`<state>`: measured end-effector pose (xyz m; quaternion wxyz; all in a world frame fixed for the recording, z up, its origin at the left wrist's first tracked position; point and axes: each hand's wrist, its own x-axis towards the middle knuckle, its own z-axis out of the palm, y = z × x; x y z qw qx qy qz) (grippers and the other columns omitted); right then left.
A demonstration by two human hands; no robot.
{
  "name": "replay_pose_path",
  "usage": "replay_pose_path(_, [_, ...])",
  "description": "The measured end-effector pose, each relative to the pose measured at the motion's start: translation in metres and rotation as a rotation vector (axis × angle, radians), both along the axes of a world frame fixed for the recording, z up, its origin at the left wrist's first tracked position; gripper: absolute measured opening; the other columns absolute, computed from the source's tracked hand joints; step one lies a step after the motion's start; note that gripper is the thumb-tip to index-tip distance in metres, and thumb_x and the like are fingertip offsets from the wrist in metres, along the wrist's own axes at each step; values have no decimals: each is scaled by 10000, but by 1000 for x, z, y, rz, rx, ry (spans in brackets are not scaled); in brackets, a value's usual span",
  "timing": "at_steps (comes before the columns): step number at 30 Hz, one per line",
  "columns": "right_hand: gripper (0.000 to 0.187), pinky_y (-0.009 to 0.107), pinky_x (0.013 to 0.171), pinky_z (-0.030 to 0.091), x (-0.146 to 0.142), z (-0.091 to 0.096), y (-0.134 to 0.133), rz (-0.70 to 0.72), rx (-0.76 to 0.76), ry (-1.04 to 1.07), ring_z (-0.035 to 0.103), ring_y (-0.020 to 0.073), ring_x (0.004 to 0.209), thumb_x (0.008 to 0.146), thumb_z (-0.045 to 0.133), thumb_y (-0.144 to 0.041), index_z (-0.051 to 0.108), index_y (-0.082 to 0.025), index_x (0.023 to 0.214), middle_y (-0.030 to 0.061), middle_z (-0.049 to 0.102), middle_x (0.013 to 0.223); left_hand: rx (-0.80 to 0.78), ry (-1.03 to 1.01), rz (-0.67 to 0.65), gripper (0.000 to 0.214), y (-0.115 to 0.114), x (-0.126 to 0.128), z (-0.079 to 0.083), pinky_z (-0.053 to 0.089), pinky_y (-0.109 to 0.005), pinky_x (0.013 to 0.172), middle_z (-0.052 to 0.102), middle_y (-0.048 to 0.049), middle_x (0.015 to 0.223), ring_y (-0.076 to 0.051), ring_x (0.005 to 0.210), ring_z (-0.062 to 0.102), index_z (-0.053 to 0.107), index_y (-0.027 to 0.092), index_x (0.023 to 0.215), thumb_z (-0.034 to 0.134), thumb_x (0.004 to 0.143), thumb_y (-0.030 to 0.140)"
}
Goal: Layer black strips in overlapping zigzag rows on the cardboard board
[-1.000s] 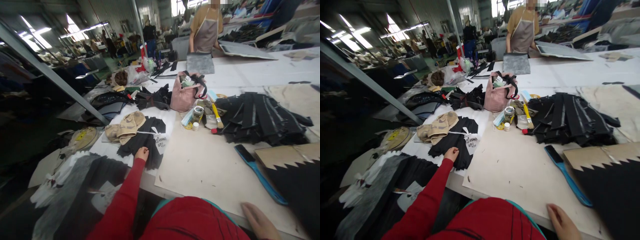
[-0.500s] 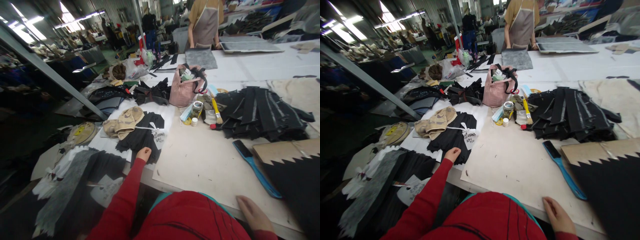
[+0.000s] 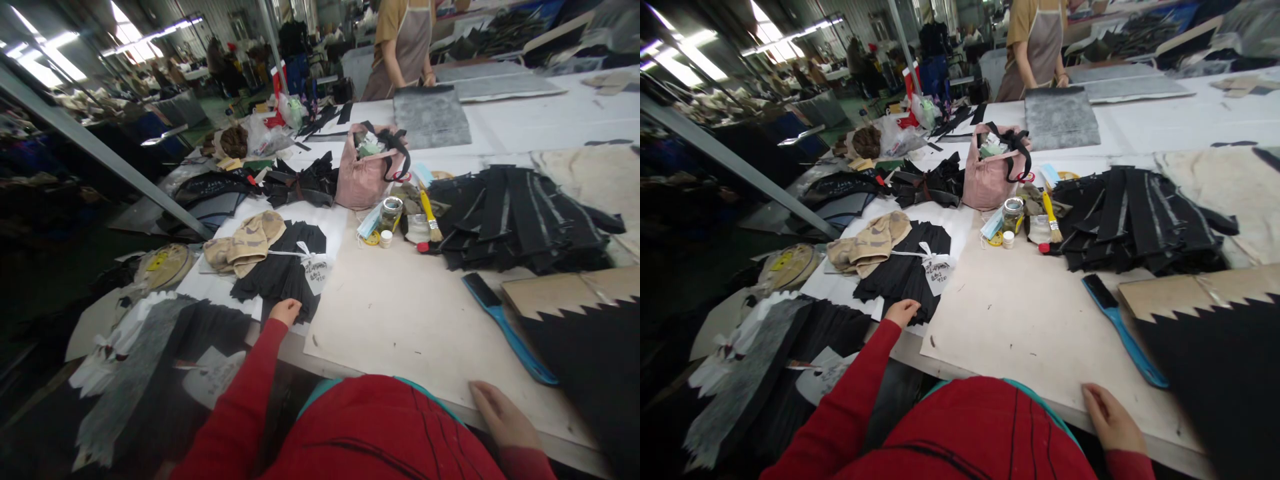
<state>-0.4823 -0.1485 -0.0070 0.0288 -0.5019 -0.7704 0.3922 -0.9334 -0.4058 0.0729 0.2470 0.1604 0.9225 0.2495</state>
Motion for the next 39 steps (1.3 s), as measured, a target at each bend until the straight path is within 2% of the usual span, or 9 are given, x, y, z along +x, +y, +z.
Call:
replay_pose_path(3, [426,331,744,501,0,0,0,-2,-9,5,610,227,835,621,470,-584,612,-231,812,25,665,865,-23,-38,-14,238,-2,3,-3,372,-190,484,619,-7,595,-94,492,517,631,150,751,453,742,307])
replay_pose_path(7, [434,328,739,503,0,3,0,13,19,-10,613,224,810,626,462,-595,615,-232,808,24,662,854,-19,-32,-65,253,1,2,-5,404,-204,552,630,-18,638,-111,566,550,638,150,800,447,752,310])
replay_pose_path(13, [470,328,795,478,2,2,-2,30,-10,-22,594,220,872,663,420,-605,587,-216,870,35,649,908,-12,111,-111,276,8,7,0,397,-211,697,582,-12,764,-119,731,538,571,145,961,522,696,208])
replay_pose_path(17, [484,309,804,472,3,-1,-2,39,-27,-26,586,213,897,675,409,-606,577,-207,890,40,642,937,-112,269,-159,184,9,15,4,368,-215,638,513,2,775,-106,678,490,555,166,855,502,680,142])
replay_pose_path(20, [473,302,792,473,6,-5,-1,40,-35,-32,588,206,881,682,413,-600,570,-213,904,32,641,933,-191,245,-178,116,9,19,5,347,-215,597,502,8,761,-100,646,482,563,181,784,478,708,160])
replay_pose_path(25, [477,309,792,464,7,-9,0,58,-23,-36,577,210,904,701,405,-599,563,-207,922,44,635,951,-161,283,-175,142,9,25,9,336,-202,596,511,9,773,-88,644,480,569,181,826,477,718,168])
replay_pose_path(29, [480,314,799,454,6,-7,-1,60,7,-22,581,207,872,692,409,-603,571,-199,894,50,634,937,-200,192,-185,159,9,30,10,346,-207,626,569,-13,806,-102,687,508,609,181,821,472,742,197])
replay_pose_path(35, [529,308,769,472,8,-10,2,38,-52,-54,587,218,880,631,438,-637,582,-202,896,49,643,935,-248,81,-124,206,9,27,0,376,-200,597,645,-21,784,-121,717,569,623,177,876,468,764,254])
replay_pose_path(39, [506,304,784,464,7,-10,1,45,-10,-35,584,208,879,676,410,-620,572,-201,909,52,637,949,-228,49,-136,265,21,17,-1,397,-188,616,654,-35,808,-118,732,586,596,143,939,492,760,308])
